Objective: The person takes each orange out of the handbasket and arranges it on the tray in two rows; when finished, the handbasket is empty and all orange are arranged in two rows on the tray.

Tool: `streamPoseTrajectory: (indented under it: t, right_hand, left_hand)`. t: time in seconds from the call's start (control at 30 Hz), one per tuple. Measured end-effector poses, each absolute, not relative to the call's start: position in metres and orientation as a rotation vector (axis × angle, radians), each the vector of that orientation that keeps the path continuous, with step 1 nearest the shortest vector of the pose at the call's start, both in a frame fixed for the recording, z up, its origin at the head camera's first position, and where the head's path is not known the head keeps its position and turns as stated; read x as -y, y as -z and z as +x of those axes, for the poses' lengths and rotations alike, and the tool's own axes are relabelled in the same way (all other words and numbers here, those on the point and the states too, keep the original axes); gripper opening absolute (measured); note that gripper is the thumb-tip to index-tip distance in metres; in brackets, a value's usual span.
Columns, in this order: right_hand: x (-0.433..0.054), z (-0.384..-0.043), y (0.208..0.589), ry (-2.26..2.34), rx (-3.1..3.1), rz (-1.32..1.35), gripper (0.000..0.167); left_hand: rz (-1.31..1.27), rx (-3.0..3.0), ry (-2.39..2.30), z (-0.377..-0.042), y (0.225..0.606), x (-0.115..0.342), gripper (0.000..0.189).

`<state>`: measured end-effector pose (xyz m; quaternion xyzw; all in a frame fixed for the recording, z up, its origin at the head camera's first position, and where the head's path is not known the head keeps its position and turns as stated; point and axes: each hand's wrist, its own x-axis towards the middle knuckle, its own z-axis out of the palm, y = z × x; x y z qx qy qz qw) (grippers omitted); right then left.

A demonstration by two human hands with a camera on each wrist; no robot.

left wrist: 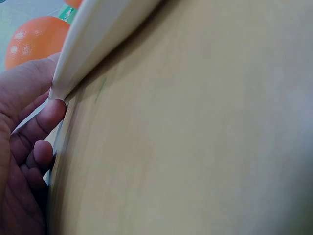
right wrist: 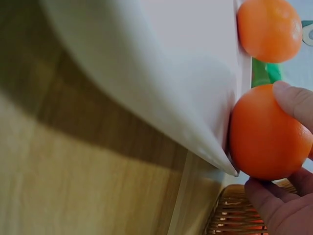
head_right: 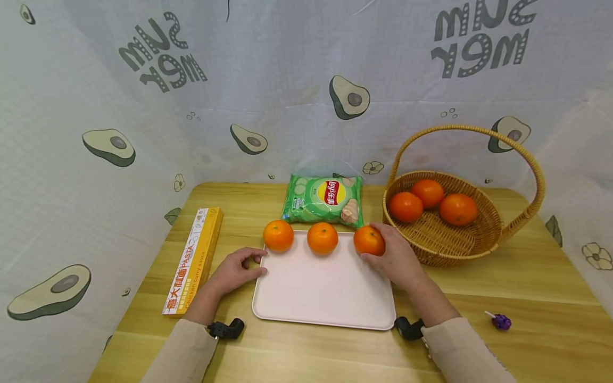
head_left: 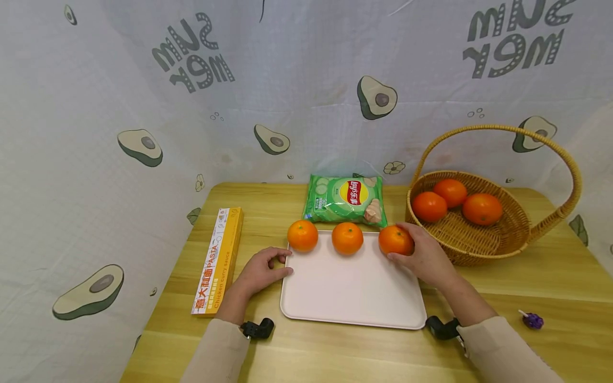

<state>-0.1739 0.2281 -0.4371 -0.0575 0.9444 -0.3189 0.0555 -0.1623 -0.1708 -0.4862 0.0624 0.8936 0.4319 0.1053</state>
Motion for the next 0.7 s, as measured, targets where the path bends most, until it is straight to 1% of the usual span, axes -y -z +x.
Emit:
streamPoseTrajectory:
  t: [0.4, 0.7]
  right_hand:
    - [-0.229, -0.172, 0.431, 0.944, -2.86, -0.173, 0.087]
    - [-0.227, -0.164, 0.409, 0.876, -2.93, -0.256, 0.088]
  left_hand:
    - [0.179, -2.625, -1.282, -0.162, 0.486, 0.171, 0.032]
    - [0.179, -2.627, -1.283, -0.161, 0.484, 0.171, 0.032]
